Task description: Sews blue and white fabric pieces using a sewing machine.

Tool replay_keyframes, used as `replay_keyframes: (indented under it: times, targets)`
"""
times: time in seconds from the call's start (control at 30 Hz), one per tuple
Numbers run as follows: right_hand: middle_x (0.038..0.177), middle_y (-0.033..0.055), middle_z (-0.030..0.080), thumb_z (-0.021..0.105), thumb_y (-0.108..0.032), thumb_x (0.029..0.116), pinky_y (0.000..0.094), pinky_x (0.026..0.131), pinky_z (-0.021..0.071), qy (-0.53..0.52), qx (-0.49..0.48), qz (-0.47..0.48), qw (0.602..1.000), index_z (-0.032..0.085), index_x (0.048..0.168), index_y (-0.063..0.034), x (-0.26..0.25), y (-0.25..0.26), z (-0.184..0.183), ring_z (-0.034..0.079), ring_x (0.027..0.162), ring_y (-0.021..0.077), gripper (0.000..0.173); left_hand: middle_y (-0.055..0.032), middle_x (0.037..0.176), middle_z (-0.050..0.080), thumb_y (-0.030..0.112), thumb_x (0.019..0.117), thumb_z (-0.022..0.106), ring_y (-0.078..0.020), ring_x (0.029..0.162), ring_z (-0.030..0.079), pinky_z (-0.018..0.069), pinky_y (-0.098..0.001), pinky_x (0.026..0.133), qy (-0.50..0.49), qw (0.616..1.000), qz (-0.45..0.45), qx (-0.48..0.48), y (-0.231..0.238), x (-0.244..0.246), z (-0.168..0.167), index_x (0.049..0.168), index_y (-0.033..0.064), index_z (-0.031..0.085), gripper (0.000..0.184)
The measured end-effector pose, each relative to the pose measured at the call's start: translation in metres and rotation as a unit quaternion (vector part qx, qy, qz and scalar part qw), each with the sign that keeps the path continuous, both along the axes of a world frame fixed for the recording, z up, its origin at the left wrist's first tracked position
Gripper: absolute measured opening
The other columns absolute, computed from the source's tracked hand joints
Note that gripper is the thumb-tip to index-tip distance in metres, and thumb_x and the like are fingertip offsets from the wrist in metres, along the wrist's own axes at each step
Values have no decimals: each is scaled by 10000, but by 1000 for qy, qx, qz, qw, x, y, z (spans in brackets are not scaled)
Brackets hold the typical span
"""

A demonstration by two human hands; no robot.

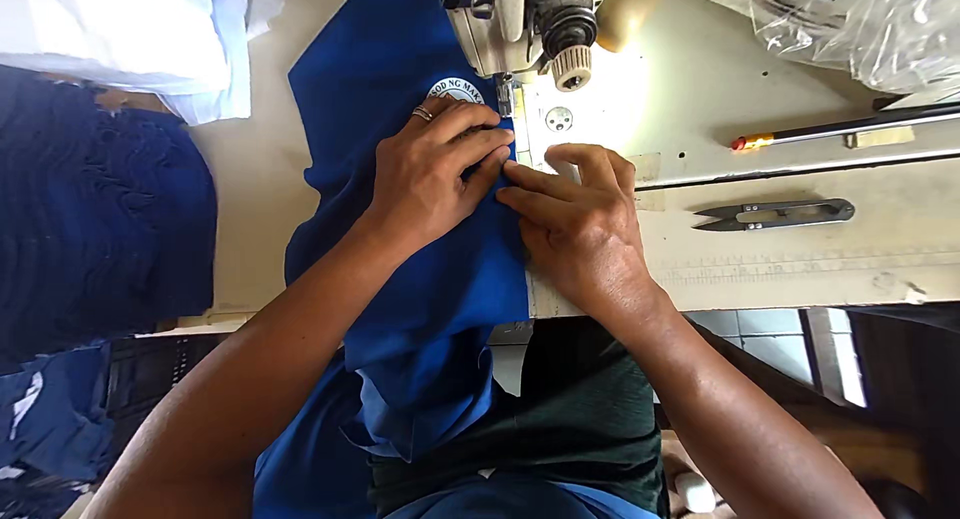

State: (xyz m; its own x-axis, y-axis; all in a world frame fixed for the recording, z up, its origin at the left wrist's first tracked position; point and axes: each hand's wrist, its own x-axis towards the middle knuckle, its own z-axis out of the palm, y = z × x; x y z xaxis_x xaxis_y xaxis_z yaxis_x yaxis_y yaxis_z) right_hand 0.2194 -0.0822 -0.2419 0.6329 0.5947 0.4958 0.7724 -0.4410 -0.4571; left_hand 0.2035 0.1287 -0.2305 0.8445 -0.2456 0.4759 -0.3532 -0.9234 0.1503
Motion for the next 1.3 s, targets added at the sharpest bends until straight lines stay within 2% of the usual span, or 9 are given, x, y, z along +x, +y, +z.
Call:
replay_keyframes:
  times: [0.37, 0.53, 0.67, 0.87, 1.1, 1.3]
  targets:
    - [1241, -22, 748, 579, -101, 970, 514, 1048, 385, -1, -1, -4, 1000, 823, 1070, -190, 2, 2, 0, 613, 1241, 294, 279, -69, 1235, 734, 249, 1045, 588, -246, 1212, 652, 498, -384, 1023, -7, 1000, 5, -2, 0, 3, -1, 1168, 163, 791, 253]
    - [1237, -21, 750, 579, -97, 965, 519, 1060, 378, 0, -1, -1, 1000, 823, 1062, -191, 2, 2, 1, 612, 1247, 292, 279, -104, 1182, 761, 186, 1011, 642, -239, 1186, 698, 504, -388, 1096, -24, 996, -15, -82, 5, 5, -4, 1067, 56, 789, 204]
    - [1156, -23, 773, 607, -94, 960, 506, 1047, 387, -12, 16, -3, 1000, 827, 1040, -183, 2, 1, 0, 641, 1178, 267, 250, -93, 1196, 759, 183, 1010, 645, -230, 1199, 690, 490, -372, 1104, -18, 997, -16, -79, 6, 6, -3, 1041, 66, 804, 200]
    - [1183, -26, 767, 591, -92, 975, 499, 1033, 386, -11, 7, -19, 1000, 824, 1056, -172, 6, 6, 1, 655, 1134, 244, 260, -83, 1193, 761, 193, 1022, 628, -231, 1212, 681, 484, -358, 1098, -24, 997, -7, -66, 12, 19, -3, 1061, 75, 809, 220]
    - [1202, -29, 759, 581, -96, 973, 480, 983, 404, -12, 7, -32, 999, 823, 1057, -168, 8, 10, 0, 653, 1083, 233, 265, -86, 1037, 786, 182, 1017, 613, -221, 1121, 708, 497, -342, 1027, -44, 998, 12, -40, 18, 38, -2, 970, 69, 800, 223]
    - [1213, -25, 755, 585, -90, 952, 489, 958, 406, -18, 5, -31, 999, 821, 1063, -168, 9, 11, -1, 651, 1078, 242, 272, -79, 1080, 777, 218, 1019, 613, -231, 1164, 684, 510, -355, 1010, -39, 997, 29, -56, 17, 39, -3, 1003, 91, 805, 231]
